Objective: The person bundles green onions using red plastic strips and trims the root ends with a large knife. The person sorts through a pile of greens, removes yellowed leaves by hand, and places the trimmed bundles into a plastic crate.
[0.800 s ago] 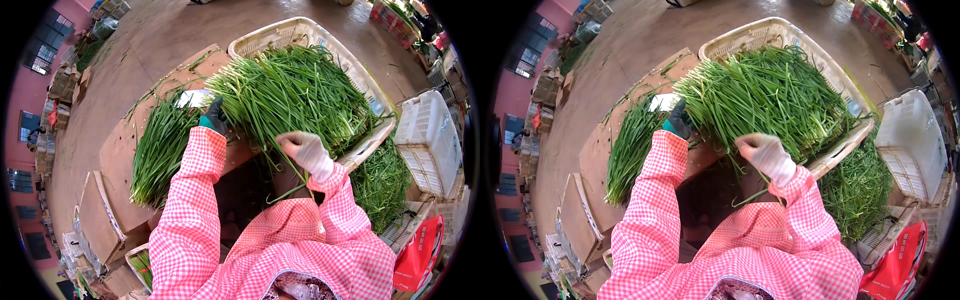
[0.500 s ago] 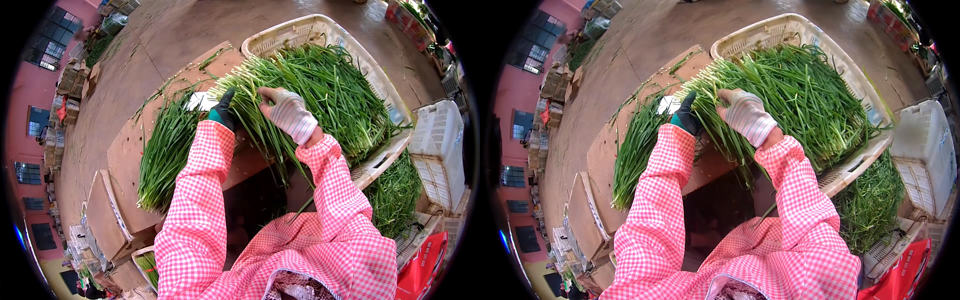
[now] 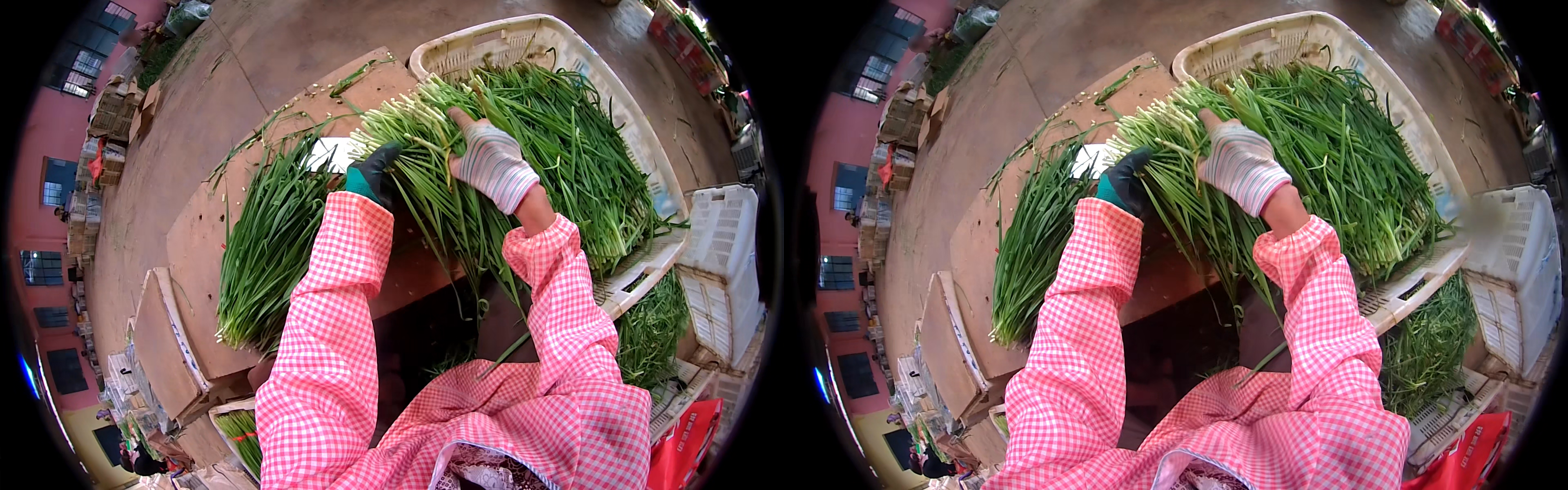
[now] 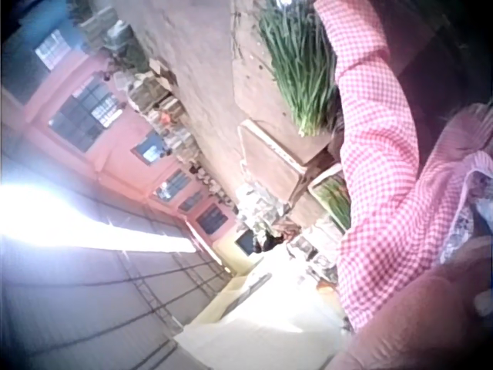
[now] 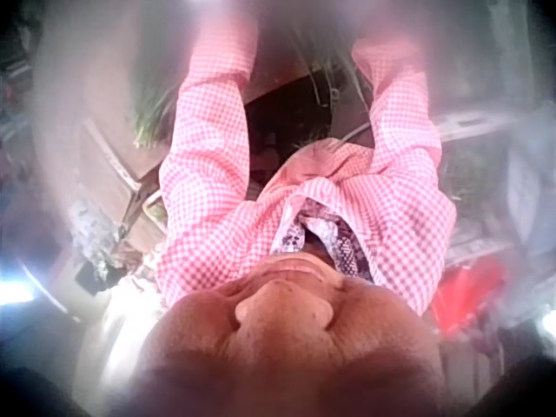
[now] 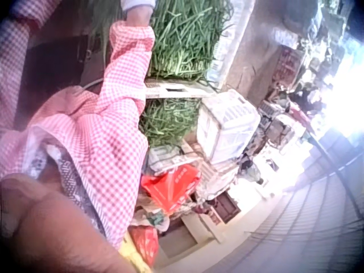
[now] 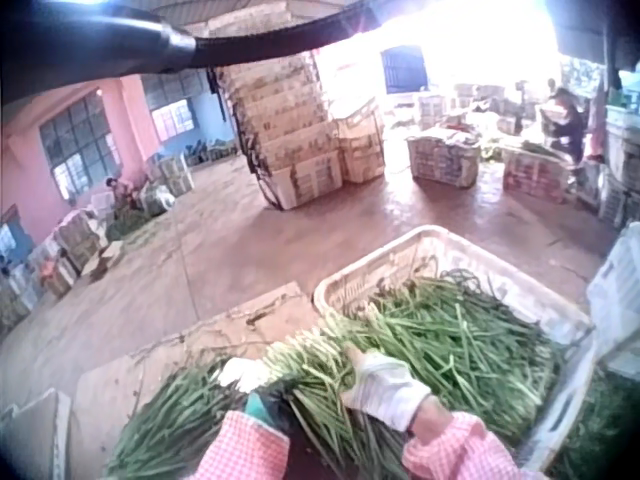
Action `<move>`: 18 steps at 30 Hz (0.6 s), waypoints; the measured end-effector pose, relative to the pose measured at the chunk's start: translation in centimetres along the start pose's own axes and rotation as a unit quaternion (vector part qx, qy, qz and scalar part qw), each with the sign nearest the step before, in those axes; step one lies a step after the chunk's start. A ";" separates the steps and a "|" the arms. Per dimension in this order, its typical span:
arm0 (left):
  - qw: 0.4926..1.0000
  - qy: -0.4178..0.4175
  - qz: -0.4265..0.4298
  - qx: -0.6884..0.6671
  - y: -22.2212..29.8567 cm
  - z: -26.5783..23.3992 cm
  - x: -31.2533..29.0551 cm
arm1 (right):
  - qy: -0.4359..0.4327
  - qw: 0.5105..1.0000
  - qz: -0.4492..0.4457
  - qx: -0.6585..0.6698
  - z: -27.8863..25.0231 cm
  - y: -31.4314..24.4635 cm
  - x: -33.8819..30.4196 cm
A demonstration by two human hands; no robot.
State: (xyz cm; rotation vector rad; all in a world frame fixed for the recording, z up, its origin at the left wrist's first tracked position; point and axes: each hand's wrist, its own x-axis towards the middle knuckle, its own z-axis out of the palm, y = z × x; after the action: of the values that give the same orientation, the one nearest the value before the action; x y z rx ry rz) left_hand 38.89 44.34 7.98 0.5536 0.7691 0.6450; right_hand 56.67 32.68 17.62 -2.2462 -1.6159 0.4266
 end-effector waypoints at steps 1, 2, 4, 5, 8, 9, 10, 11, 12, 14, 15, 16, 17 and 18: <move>0.997 -0.036 0.053 0.048 -0.1 -1.2 0.6 | 0.012 1.000 -0.007 0.001 0.2 0.5 0.4; 0.987 -0.072 0.107 0.097 -0.9 -3.4 2.0 | 0.072 0.996 -0.046 0.013 0.6 1.1 0.3; 0.966 -0.118 0.159 0.163 -1.7 -6.7 4.1 | 0.080 0.996 -0.021 0.036 0.1 1.8 0.4; 0.953 -0.138 0.190 0.194 -1.8 -8.4 4.8 | 0.085 0.995 -0.012 0.048 -0.4 2.0 0.4; 0.877 -0.200 0.288 0.327 -1.9 -7.3 1.8 | 0.110 0.994 0.000 0.003 -0.7 4.3 0.2; 0.847 -0.207 0.316 0.373 -1.6 -6.7 0.5 | 0.088 0.996 0.018 -0.013 -0.9 4.4 0.2; 0.824 -0.208 0.338 0.405 -1.3 -6.5 -0.5 | 0.107 0.994 0.008 -0.018 -1.1 4.1 -0.1; 0.831 -0.192 0.324 0.409 -1.5 -6.4 -1.0 | 0.126 0.992 -0.002 -0.023 -1.5 3.8 -0.7; 0.838 -0.170 0.311 0.416 -1.5 -6.5 -1.9 | 0.145 0.989 -0.018 -0.024 -1.8 3.1 -1.2; 0.801 -0.138 0.326 0.483 -1.0 -4.9 -3.7 | 0.214 0.970 -0.103 0.051 -2.5 1.3 -1.3; 0.799 -0.114 0.327 0.491 -0.6 -4.2 -4.8 | 0.245 0.954 -0.149 0.089 -2.6 -0.1 -1.3; 0.834 -0.099 0.311 0.444 -0.6 -3.0 -5.1 | 0.247 0.945 -0.190 0.102 -2.6 -1.2 -1.6; 0.918 -0.095 0.224 0.315 -0.8 -1.5 -5.3 | 0.267 0.927 -0.229 0.132 -1.7 -1.9 -1.1; 0.978 -0.061 0.145 0.135 -0.8 -0.5 -5.8 | 0.245 0.934 -0.234 0.118 -0.6 -2.9 -0.7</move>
State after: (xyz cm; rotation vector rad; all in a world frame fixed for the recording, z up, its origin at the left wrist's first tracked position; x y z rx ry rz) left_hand 35.56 39.80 9.72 0.9581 0.6682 0.7720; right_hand 54.27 32.84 19.48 -1.5547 -1.6404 -0.0649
